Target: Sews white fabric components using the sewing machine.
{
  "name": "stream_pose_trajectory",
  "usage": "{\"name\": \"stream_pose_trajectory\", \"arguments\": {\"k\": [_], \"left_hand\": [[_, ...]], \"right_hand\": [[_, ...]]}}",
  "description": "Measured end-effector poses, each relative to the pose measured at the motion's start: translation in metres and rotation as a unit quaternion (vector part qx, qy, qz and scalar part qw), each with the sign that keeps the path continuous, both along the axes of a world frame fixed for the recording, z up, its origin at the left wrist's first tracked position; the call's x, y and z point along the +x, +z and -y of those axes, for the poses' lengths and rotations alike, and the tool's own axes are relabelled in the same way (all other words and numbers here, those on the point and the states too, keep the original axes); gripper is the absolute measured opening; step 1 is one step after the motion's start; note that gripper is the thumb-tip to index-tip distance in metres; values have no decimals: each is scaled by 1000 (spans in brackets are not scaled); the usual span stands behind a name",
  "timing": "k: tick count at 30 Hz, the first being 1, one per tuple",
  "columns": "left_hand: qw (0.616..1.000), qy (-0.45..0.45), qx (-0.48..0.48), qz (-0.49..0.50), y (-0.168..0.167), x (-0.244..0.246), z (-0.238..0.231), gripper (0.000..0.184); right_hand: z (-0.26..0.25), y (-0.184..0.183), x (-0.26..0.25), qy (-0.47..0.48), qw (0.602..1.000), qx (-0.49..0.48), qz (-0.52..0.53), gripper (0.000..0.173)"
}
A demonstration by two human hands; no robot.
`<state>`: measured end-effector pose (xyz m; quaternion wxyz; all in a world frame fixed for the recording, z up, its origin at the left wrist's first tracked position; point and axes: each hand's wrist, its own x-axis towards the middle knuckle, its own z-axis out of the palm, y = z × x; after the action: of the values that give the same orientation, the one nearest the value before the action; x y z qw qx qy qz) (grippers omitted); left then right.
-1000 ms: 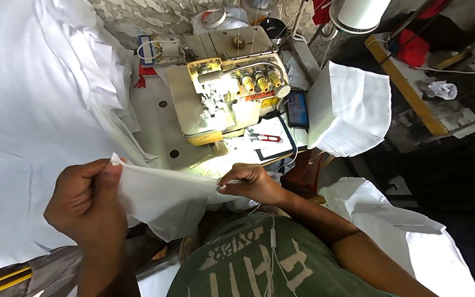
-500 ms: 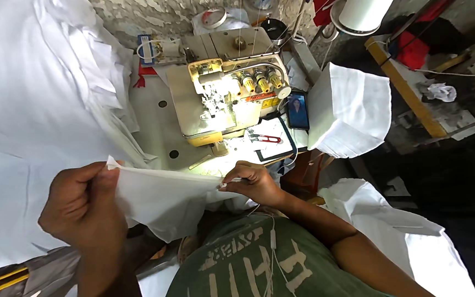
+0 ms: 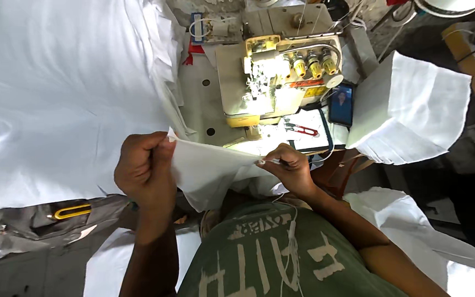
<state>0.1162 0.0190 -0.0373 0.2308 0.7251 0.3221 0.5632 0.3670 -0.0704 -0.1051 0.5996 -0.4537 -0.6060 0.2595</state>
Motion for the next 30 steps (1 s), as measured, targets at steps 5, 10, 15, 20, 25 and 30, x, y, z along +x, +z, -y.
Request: {"name": "stream_pose_trajectory", "arguments": {"k": [5, 10, 15, 20, 25, 30], "left_hand": [[1000, 7, 26, -2, 2, 0, 6, 14], [999, 12, 24, -28, 2, -6, 16, 14], [998, 32, 40, -23, 1, -9, 21, 14], [996, 38, 74, -43, 3, -10, 29, 17], [991, 49, 100, -72, 6, -11, 35, 18], [994, 51, 72, -65, -2, -23, 34, 16]], "right_hand": [[3, 3, -1, -2, 1000, -11, 3, 8], [2, 5, -3, -1, 1000, -9, -11, 9], [2, 4, -5, 7, 999, -31, -39, 12], [1, 7, -4, 3, 998, -59, -2, 18], [-1, 10, -6, 17, 996, -82, 4, 12], [-4, 10, -10, 34, 994, -101, -37, 12]]}}
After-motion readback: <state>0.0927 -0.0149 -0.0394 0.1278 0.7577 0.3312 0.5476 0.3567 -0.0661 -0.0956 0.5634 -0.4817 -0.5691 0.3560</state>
